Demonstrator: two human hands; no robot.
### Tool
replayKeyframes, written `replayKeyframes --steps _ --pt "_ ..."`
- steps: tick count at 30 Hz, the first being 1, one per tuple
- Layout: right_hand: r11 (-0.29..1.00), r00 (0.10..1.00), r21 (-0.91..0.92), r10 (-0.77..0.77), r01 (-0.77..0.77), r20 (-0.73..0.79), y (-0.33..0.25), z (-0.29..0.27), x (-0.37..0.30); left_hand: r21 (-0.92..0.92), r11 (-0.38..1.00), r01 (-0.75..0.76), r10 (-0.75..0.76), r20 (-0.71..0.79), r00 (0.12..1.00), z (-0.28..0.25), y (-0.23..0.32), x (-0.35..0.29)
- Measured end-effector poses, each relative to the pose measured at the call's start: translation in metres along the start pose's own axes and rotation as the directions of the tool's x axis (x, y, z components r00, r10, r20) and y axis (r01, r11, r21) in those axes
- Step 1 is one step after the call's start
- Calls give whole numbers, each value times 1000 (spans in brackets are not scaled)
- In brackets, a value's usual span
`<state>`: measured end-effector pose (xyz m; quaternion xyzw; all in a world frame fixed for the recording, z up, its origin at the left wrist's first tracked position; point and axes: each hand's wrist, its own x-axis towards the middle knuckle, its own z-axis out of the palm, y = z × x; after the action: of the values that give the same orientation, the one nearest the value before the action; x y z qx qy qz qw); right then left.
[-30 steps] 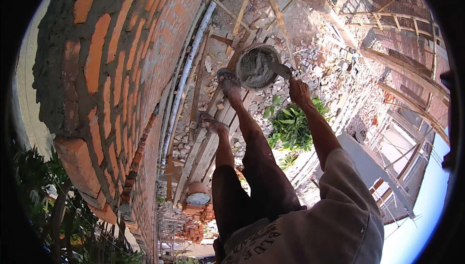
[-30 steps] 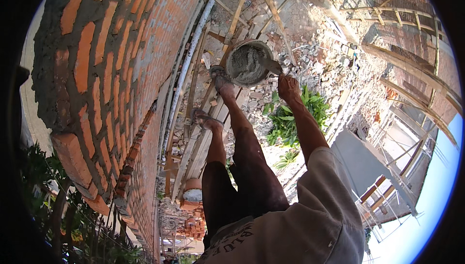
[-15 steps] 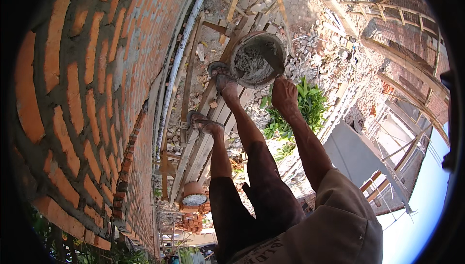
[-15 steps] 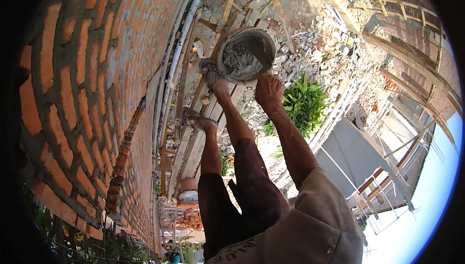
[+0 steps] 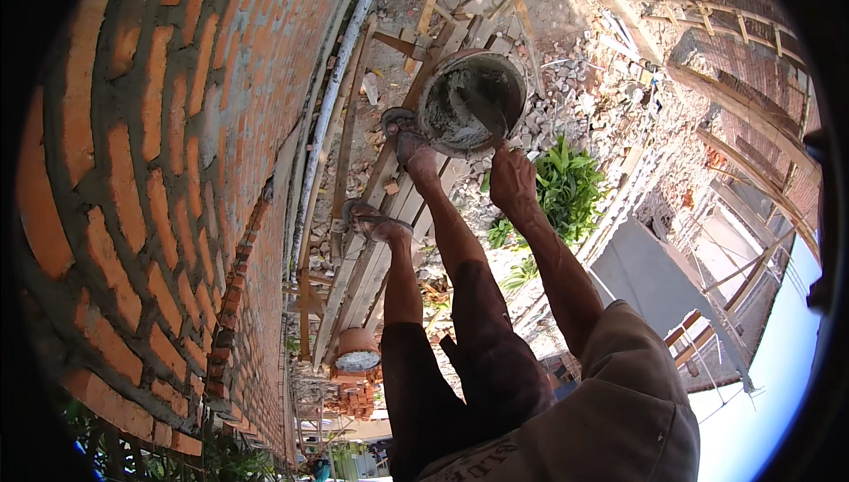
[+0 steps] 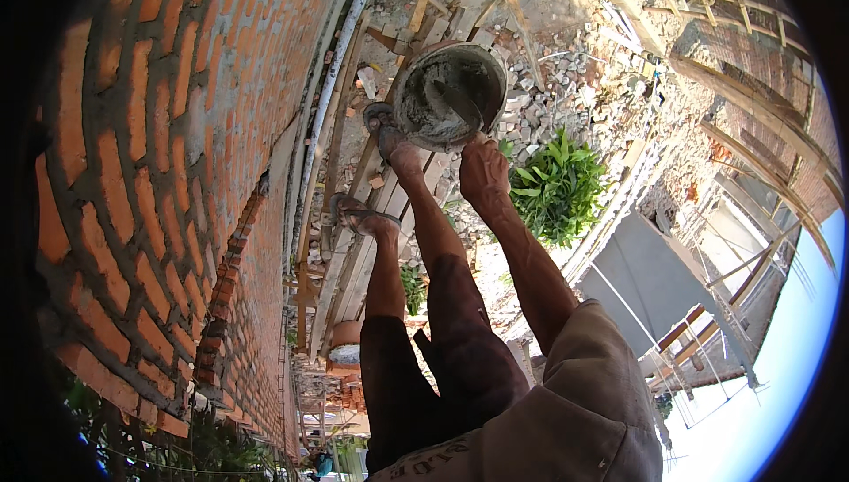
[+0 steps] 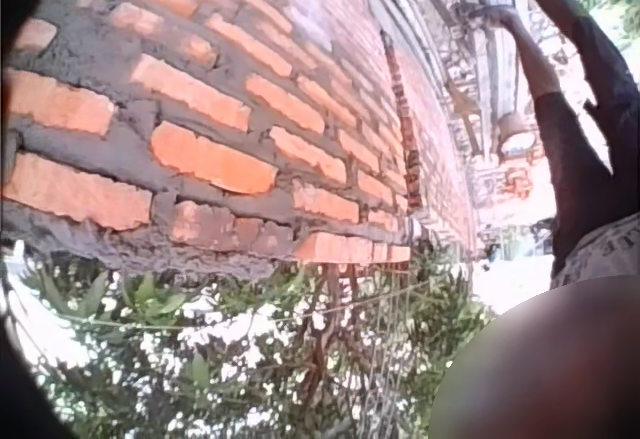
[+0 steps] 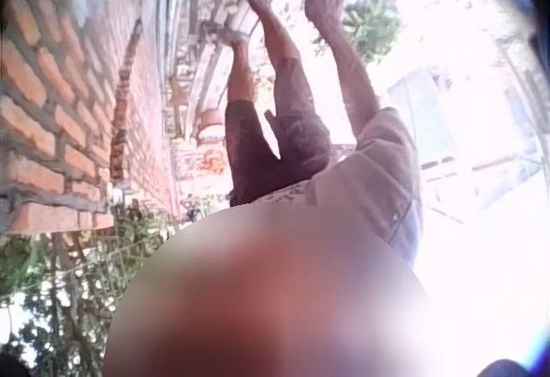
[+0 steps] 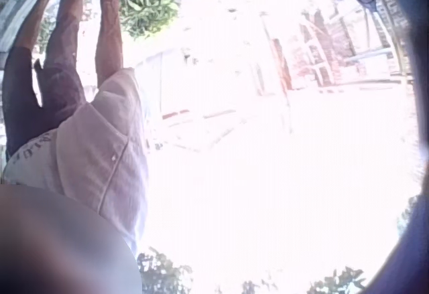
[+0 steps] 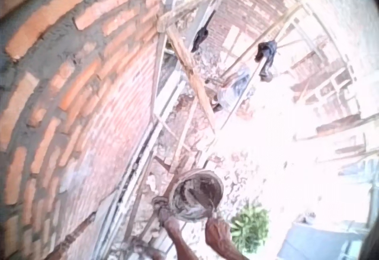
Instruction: The person scoops mortar from a headpan with a trowel and spreads it on a brick wall. The person places bricks onto the mortar bed, taps them into position, and continues the process along the wall.
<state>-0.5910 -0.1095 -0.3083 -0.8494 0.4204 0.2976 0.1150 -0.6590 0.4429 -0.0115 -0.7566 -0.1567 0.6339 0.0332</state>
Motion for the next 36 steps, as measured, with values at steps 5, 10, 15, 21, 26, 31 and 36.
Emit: replayKeyframes --steps 5,10,15,21,26,31,36 --pt "214 941 918 122 -335 315 1 19 24 13 1000 -11 11 -2 1000 -6 1 0" --pt "732 976 647 132 -213 173 4 34 13 11 1000 -11 11 -10 1000 -9 0 2" --pt "891 969 412 238 -193 -62 19 39 14 10 1000 -6 6 -5 1000 -10 2 7" --pt "918 984 374 -76 132 -161 -37 112 72 14 1000 1 -1 -6 1000 -14 -2 5" --pt "406 986 899 24 -162 166 -25 100 63 16 1000 -11 11 -14 1000 -18 -3 7" --pt "-198 854 848 82 -492 514 -37 89 49 15 999 -45 45 -24 999 -18 -3 12" --pt "-225 923 913 105 -340 370 -40 91 16 13 991 -135 135 -52 989 -19 -17 13"
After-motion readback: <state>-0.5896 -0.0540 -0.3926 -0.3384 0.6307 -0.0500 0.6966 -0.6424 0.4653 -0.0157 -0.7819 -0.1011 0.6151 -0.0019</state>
